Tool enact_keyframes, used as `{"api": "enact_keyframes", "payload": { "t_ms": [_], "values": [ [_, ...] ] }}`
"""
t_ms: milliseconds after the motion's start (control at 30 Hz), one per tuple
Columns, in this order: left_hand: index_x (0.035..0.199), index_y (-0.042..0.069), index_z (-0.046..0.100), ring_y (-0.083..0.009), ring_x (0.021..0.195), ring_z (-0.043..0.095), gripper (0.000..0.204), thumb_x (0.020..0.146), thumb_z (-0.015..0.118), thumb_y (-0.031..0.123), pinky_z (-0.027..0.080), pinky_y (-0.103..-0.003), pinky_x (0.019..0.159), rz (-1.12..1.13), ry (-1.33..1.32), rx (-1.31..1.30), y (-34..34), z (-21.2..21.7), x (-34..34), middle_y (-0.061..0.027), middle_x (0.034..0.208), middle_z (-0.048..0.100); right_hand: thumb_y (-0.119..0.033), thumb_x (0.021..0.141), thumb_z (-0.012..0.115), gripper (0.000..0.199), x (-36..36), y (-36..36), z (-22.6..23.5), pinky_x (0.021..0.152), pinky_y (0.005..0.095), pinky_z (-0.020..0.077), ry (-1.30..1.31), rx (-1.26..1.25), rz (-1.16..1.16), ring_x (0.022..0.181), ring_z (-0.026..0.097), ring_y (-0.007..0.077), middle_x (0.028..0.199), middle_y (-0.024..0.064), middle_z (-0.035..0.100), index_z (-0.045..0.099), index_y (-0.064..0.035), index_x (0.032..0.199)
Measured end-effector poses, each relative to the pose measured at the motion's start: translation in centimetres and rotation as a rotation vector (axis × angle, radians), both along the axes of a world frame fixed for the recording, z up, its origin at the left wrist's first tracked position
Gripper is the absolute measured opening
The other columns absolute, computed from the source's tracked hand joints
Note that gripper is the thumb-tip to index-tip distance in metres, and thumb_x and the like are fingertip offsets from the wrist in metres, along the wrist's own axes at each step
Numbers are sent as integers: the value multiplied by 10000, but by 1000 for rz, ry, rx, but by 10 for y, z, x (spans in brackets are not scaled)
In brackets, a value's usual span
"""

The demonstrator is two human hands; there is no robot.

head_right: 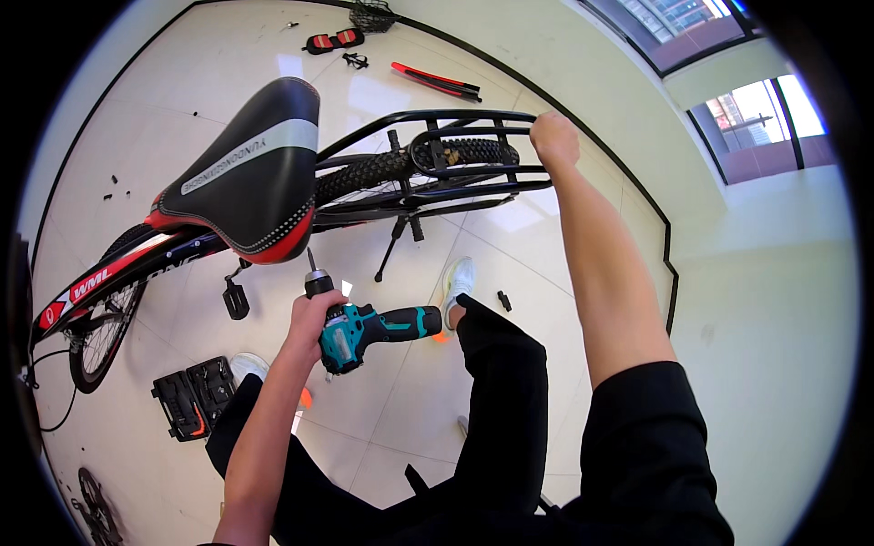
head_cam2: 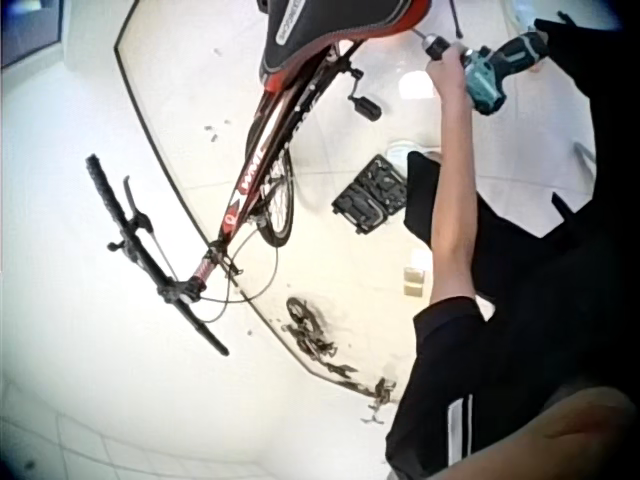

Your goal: The person uses a cordless impact driver to tighten bolts on the rear rack of a bicycle. They work on multiple fasteners around the rack's mounting points while the bicycle remains upright on its kickstand.

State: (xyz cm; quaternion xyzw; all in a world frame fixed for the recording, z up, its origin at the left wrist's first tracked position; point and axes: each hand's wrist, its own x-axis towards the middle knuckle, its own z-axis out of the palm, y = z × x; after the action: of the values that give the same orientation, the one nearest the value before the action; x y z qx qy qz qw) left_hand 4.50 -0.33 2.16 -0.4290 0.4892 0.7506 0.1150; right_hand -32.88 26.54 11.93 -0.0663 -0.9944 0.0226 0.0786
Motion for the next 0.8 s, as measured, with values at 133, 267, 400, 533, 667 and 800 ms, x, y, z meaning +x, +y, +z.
{"api": "enact_keyframes", "payload": {
  "t_ms": [133, 267, 400, 533, 667, 800],
  "values": [
    [799, -24, 606, -153, 595, 585, 225, 686, 713, 138, 476, -299, 567, -37, 72, -13, -4, 1, -8, -71, 705, 606, -219, 898, 392, 390, -11, -5, 12, 942, 468, 475, -47, 6, 16, 1122, 594, 388, 1202, 209, 627, 687, -38, 1077],
    [807, -4, 598, -151, 606, 592, 206, 696, 715, 124, 483, -289, 580, -33, 101, 10, -4, 9, -8, -60, 707, 602, -221, 903, 377, 407, -12, -6, 5, 941, 479, 480, -15, -10, -30, 1117, 598, 396, 1186, 206, 637, 680, -23, 1090],
    [756, -15, 617, -141, 594, 576, 200, 678, 710, 144, 467, -288, 579, 37, 53, 28, -1, 15, -2, -60, 685, 606, -200, 903, 383, 393, -12, 1, 9, 915, 487, 499, -21, 101, 43, 1077, 618, 413, 1147, 242, 641, 680, -8, 1075],
    [764, -18, 622, -154, 595, 592, 188, 686, 703, 133, 480, -296, 578, 66, 63, 61, -4, 6, 10, -69, 696, 618, -185, 901, 395, 379, -10, 4, 4, 905, 491, 501, -83, 176, 100, 1070, 619, 418, 1133, 251, 642, 674, 3, 1075],
    [726, -23, 627, -159, 599, 600, 226, 666, 721, 174, 480, -316, 585, -52, -2, -146, -3, -1, 4, -81, 674, 630, -207, 911, 376, 402, -25, 16, 2, 921, 499, 483, -42, 178, 122, 1079, 604, 432, 1137, 269, 631, 658, 23, 1081],
    [722, -27, 631, -164, 598, 601, 241, 661, 724, 187, 483, -313, 586, 19, 27, -72, -2, -9, 13, -87, 678, 636, -241, 923, 323, 448, -38, 17, -6, 961, 519, 438, -91, 182, 128, 1128, 551, 467, 1184, 279, 599, 642, 14, 1105]
  ]
}}
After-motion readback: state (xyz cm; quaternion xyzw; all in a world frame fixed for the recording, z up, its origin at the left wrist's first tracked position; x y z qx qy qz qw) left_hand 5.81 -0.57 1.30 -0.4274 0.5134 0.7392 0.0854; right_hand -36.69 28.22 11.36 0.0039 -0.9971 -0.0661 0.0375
